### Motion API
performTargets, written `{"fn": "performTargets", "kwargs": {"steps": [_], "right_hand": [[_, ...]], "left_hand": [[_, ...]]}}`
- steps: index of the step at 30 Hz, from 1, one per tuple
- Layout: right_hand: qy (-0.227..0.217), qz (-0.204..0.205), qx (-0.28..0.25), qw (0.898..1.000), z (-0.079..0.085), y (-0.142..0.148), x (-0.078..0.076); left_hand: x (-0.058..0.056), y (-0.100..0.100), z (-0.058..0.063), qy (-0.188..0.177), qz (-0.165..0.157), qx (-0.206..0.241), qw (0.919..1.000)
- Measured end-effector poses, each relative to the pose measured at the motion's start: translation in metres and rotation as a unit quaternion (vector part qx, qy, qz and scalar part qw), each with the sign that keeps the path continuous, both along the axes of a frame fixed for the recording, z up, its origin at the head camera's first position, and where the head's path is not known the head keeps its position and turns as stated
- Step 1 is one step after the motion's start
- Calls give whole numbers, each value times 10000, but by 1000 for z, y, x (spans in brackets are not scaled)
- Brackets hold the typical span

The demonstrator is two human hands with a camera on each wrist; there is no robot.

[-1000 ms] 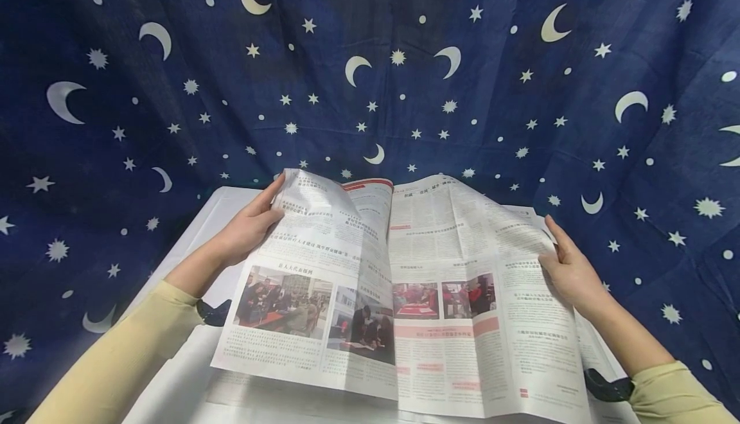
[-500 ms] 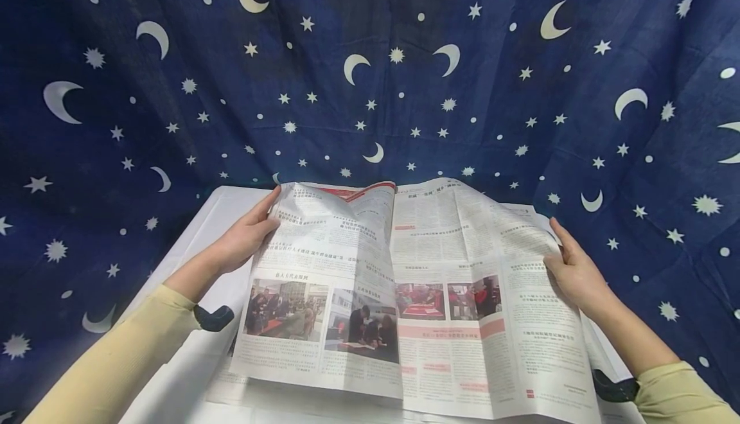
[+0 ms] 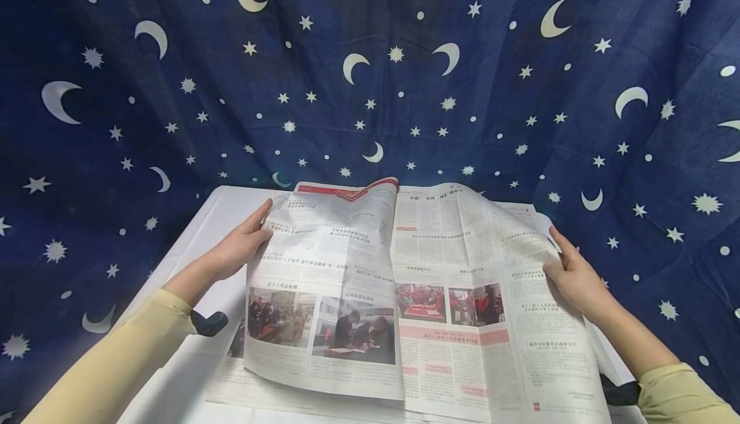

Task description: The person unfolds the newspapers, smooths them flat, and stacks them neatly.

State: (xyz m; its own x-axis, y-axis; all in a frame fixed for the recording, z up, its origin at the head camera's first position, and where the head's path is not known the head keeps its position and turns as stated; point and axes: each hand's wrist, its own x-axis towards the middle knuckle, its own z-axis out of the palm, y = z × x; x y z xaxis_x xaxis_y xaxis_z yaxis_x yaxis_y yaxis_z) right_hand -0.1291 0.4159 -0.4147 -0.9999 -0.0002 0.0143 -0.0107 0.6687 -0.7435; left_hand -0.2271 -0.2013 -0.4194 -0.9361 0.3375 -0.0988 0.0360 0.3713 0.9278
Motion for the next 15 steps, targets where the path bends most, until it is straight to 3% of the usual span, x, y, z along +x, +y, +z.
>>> {"fn": "performTargets", "kwargs": {"steps": [15], "right_hand": [[-365, 191, 643, 9971, -18, 18, 3]], "left_hand": [[-1, -17, -22, -276, 154, -403, 9987]]}}
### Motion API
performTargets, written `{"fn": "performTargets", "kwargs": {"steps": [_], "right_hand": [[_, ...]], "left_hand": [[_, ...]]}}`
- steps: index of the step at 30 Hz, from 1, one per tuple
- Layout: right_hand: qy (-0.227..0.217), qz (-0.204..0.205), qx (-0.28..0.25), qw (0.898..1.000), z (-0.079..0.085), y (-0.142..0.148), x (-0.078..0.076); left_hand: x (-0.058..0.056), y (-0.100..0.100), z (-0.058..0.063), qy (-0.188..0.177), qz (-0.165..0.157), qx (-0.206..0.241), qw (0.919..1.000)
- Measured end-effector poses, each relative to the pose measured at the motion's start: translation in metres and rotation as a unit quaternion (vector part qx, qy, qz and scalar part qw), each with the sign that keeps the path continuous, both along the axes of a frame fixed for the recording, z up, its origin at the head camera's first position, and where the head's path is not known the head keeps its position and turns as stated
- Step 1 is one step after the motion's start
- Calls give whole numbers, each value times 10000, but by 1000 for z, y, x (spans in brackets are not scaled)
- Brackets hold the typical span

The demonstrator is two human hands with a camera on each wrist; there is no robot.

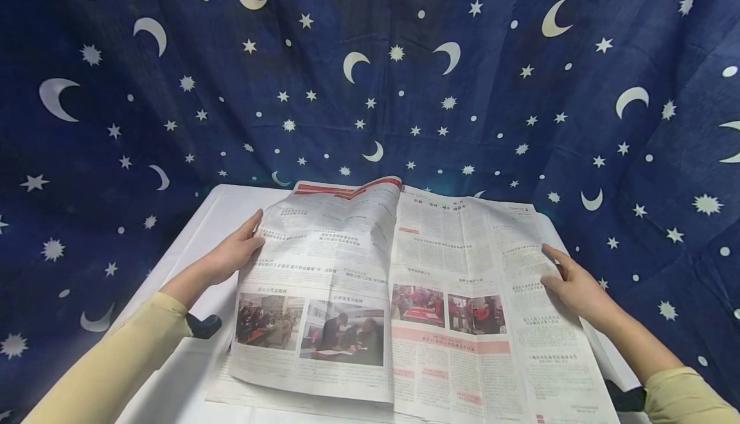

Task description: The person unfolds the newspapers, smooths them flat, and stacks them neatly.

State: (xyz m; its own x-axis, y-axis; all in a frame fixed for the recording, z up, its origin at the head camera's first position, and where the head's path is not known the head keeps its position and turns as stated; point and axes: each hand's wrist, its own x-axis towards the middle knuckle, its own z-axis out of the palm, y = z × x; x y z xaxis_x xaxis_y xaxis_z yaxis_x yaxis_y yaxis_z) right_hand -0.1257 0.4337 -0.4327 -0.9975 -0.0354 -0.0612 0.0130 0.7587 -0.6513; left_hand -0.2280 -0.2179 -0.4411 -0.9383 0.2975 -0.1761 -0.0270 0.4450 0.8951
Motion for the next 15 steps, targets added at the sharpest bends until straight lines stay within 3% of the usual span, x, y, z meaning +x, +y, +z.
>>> {"fn": "performTargets", "kwargs": {"steps": [5, 8, 15], "right_hand": [[-488, 226, -169, 9984, 0, 10, 3], [-685, 339, 3, 9971, -1, 16, 6], [-674, 120, 60, 9976, -6, 25, 9]], "left_hand": [[0, -5, -5, -193, 34, -95, 9998], [0, -7, -9, -283, 57, -179, 9994], [-4, -13, -19, -525, 38, -393, 9978]]}}
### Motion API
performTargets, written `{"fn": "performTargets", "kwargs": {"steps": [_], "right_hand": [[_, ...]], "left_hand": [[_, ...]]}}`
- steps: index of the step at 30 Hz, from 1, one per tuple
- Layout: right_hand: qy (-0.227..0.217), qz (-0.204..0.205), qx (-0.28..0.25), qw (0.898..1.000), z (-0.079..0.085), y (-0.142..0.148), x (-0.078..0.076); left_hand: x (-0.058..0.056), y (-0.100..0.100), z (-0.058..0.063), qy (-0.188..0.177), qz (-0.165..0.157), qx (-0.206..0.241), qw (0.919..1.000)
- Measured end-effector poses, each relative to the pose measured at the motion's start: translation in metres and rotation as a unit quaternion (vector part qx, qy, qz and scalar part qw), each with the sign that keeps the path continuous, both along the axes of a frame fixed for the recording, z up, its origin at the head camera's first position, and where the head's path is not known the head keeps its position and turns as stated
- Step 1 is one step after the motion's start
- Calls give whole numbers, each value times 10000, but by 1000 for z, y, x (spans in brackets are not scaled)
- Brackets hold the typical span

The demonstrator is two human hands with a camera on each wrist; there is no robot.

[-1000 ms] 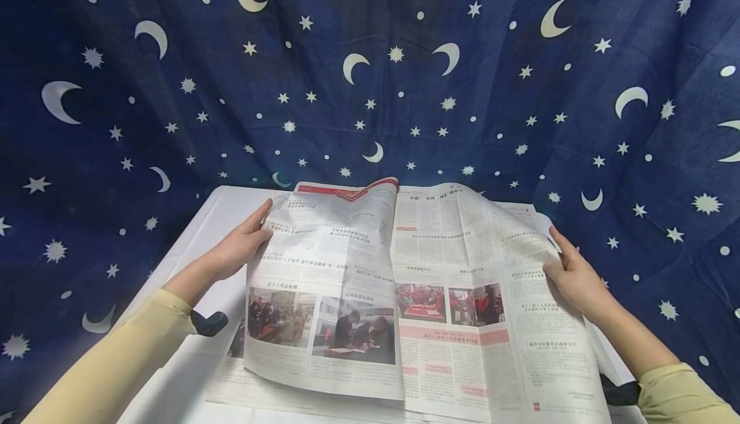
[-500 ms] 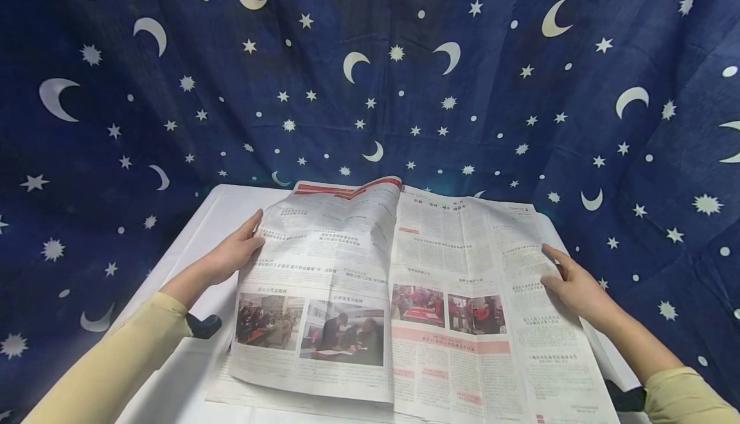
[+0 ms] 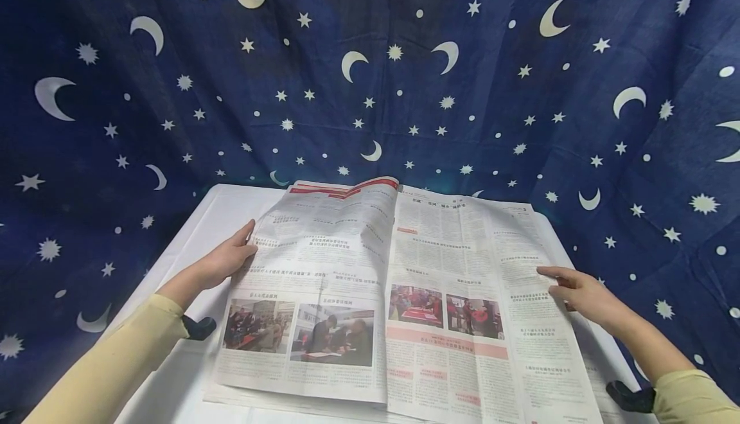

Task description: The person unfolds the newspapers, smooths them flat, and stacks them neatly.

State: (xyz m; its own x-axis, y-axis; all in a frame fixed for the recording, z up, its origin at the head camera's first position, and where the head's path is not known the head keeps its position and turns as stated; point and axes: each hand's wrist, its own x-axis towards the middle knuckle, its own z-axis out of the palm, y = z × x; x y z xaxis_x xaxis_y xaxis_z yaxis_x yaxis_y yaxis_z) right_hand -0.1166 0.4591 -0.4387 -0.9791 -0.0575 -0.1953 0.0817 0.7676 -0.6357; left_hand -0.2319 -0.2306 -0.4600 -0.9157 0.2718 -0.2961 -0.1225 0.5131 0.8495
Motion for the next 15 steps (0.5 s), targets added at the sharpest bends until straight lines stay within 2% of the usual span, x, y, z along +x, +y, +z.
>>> {"fn": "performTargets", "kwargs": {"steps": [10, 15], "right_hand": [[-55, -723, -229, 9971, -14, 5, -6], [-112, -914, -73, 9957, -20, 8, -10]], "left_hand": [[-1, -1, -7, -210, -66, -376, 9991], [-2, -1, -10, -220, -71, -437, 9988]]}}
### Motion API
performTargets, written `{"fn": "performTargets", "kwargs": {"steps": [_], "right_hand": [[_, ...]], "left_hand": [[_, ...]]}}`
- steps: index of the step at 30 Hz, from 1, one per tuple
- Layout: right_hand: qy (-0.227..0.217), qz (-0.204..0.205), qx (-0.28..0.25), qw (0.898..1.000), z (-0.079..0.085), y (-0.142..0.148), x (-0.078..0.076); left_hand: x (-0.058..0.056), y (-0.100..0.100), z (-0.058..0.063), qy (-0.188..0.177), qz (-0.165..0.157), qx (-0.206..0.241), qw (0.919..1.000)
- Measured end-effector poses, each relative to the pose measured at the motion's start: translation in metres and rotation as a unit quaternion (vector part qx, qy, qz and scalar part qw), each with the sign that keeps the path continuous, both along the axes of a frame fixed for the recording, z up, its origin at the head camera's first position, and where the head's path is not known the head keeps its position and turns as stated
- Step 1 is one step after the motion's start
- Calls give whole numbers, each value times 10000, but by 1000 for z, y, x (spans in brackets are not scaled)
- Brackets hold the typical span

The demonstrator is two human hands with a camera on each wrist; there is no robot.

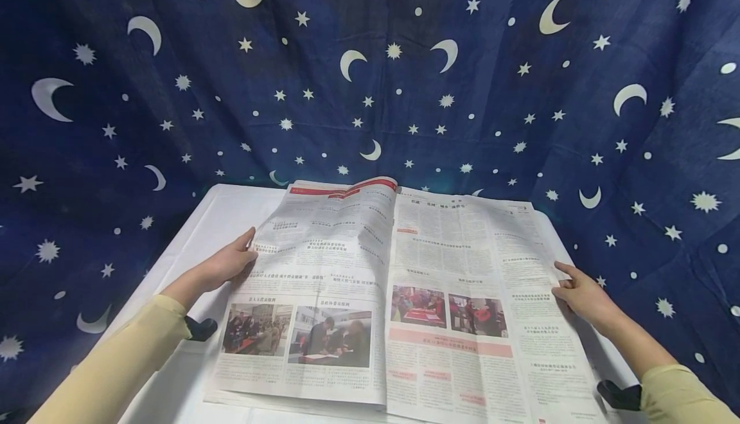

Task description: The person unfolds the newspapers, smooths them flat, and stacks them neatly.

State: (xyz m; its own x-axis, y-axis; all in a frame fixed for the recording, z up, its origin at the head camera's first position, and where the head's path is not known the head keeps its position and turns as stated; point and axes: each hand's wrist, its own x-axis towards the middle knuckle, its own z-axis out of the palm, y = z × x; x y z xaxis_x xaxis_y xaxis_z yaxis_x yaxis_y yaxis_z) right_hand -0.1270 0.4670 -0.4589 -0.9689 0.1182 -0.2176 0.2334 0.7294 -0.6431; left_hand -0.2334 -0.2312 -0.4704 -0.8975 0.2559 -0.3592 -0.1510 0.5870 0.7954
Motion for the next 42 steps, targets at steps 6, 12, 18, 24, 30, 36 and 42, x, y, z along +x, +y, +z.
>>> {"fn": "performTargets", "kwargs": {"steps": [6, 12, 18, 24, 30, 36, 42], "right_hand": [[-63, -125, 404, 9991, -5, 6, -2], [-95, -196, 557, 9982, -13, 14, -1], [-66, -267, 720, 9970, -19, 23, 1], [-75, -235, 791, 9966, -21, 31, 3], [-214, -282, 716, 9968, -22, 35, 0], [-171, -440, 840, 9953, -25, 37, -4], [-62, -586, 1001, 9932, -29, 37, -8]], "left_hand": [[-1, 1, -3, -60, 31, -214, 9997], [-3, 0, -7, -5, 1, -374, 9993], [-6, -1, -8, 104, -63, -455, 9989], [-9, 1, -10, 220, -128, -657, 9975], [-12, 7, -12, 321, -157, -1003, 9943], [-16, 11, -17, 311, -78, -1422, 9893], [-15, 13, -16, 363, -66, -1678, 9851]]}}
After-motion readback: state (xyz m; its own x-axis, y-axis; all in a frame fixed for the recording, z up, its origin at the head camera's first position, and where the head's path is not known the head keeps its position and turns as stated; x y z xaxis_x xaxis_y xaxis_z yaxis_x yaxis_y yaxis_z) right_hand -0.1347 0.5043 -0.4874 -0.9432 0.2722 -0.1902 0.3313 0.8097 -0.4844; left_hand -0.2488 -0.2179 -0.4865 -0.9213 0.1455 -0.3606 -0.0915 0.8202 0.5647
